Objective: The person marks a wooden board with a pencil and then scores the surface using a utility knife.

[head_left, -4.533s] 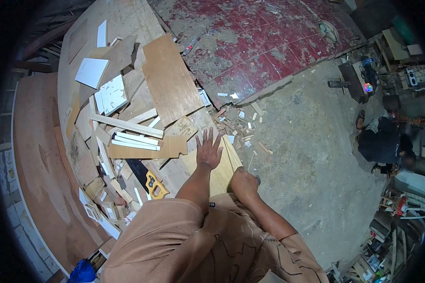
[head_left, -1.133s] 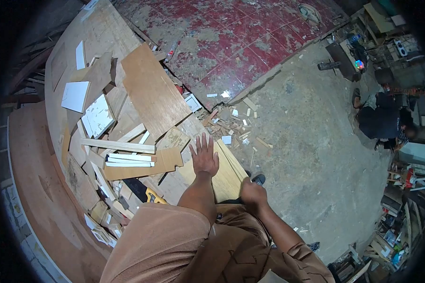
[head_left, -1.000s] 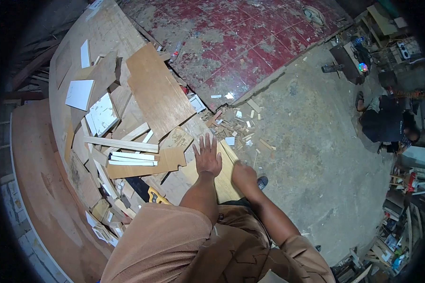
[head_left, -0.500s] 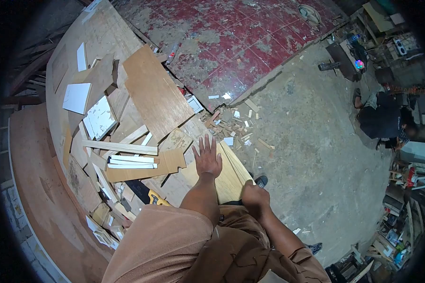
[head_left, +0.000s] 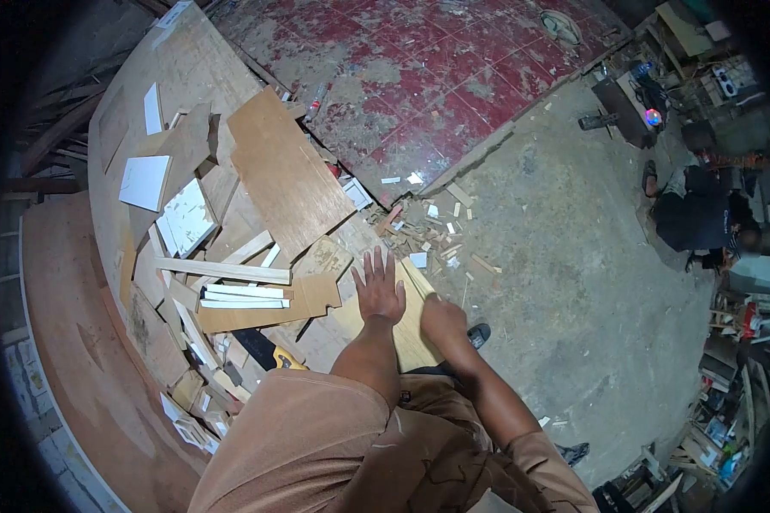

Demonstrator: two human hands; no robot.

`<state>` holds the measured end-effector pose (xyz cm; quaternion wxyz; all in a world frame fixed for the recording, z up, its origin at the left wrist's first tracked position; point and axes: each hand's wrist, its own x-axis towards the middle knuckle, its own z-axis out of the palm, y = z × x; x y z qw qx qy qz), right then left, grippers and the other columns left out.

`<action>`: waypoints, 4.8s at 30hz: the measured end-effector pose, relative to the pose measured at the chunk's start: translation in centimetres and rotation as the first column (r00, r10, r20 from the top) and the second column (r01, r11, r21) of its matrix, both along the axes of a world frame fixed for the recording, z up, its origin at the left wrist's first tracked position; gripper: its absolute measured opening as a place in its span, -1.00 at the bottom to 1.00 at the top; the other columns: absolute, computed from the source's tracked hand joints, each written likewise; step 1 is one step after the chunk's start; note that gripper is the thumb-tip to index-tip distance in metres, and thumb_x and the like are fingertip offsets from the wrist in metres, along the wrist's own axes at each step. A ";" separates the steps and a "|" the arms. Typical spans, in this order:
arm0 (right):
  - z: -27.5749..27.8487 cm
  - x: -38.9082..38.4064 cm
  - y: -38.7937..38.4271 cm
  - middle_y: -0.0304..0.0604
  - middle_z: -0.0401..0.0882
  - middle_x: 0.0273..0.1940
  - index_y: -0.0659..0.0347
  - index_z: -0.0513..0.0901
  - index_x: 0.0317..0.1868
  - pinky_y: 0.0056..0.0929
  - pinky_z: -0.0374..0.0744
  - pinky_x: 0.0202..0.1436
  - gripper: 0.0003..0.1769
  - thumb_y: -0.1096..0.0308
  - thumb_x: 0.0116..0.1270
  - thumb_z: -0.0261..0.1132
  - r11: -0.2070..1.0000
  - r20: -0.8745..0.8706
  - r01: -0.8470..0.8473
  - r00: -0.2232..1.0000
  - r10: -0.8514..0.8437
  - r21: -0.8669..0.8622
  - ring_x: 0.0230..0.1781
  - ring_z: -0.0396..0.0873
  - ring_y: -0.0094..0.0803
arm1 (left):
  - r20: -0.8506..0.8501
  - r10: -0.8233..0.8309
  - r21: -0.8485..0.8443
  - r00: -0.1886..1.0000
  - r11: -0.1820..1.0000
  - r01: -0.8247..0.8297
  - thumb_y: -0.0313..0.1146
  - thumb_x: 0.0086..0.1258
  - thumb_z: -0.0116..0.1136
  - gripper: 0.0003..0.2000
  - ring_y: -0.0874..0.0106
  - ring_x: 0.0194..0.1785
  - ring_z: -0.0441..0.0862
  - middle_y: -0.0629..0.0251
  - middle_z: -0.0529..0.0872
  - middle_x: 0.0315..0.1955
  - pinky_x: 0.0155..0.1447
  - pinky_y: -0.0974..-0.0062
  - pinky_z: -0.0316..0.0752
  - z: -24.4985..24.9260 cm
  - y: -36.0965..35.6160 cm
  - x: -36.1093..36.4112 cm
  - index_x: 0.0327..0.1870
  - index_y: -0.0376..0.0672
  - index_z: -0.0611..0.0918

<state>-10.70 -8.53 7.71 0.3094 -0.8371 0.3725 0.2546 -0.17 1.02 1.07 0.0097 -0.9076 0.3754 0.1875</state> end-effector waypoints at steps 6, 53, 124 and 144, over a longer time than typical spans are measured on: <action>7.7 -5.4 0.5 0.29 0.68 -0.28 0.42 0.50 -0.08 0.05 0.63 -0.16 -0.73 0.41 0.32 0.02 0.997 -0.126 -0.005 0.992 0.015 0.080 -0.24 0.69 0.19 | 0.008 -0.005 0.009 1.000 1.000 0.005 -0.04 0.44 -0.14 -0.29 0.09 0.62 -0.28 0.17 -0.19 0.58 0.56 -0.15 -0.41 -0.4 0.0 0.1 0.57 -0.01 -0.02; 0.9 -6.2 0.8 0.27 0.66 -0.38 0.38 0.47 -0.10 0.06 0.63 -0.23 -0.77 0.42 0.33 -0.01 0.998 0.044 -0.020 0.999 0.018 0.067 -0.31 0.69 0.19 | 0.011 0.004 -0.101 1.000 0.995 -0.003 -0.14 0.38 -0.12 -0.28 0.00 0.60 -0.24 0.08 -0.12 0.57 0.55 -0.18 -0.38 -0.1 0.0 -0.1 0.56 -0.08 0.02; -2.4 -7.7 2.2 0.11 0.65 -0.51 0.31 0.57 -0.17 -0.04 0.64 -0.39 -0.79 0.36 0.30 0.10 0.980 0.218 -0.044 0.972 0.087 -0.195 -0.46 0.71 -0.01 | 0.008 -0.001 -0.174 1.000 0.985 0.003 -0.12 0.35 -0.08 -0.27 -0.06 0.59 -0.22 -0.01 -0.09 0.55 0.51 -0.27 -0.37 -1.2 0.4 0.0 0.54 -0.14 0.08; -3.9 1.7 0.5 0.29 0.68 -0.31 0.37 0.49 -0.06 0.05 0.64 -0.12 -0.74 0.37 0.36 0.04 0.999 0.105 0.019 0.994 -0.014 -0.047 -0.23 0.69 0.19 | 0.028 0.026 -0.128 0.999 0.992 -0.022 -0.03 0.46 -0.14 -0.32 0.08 0.60 -0.17 0.16 -0.08 0.57 0.47 -0.37 -0.30 -0.6 0.9 -0.5 0.56 0.02 0.02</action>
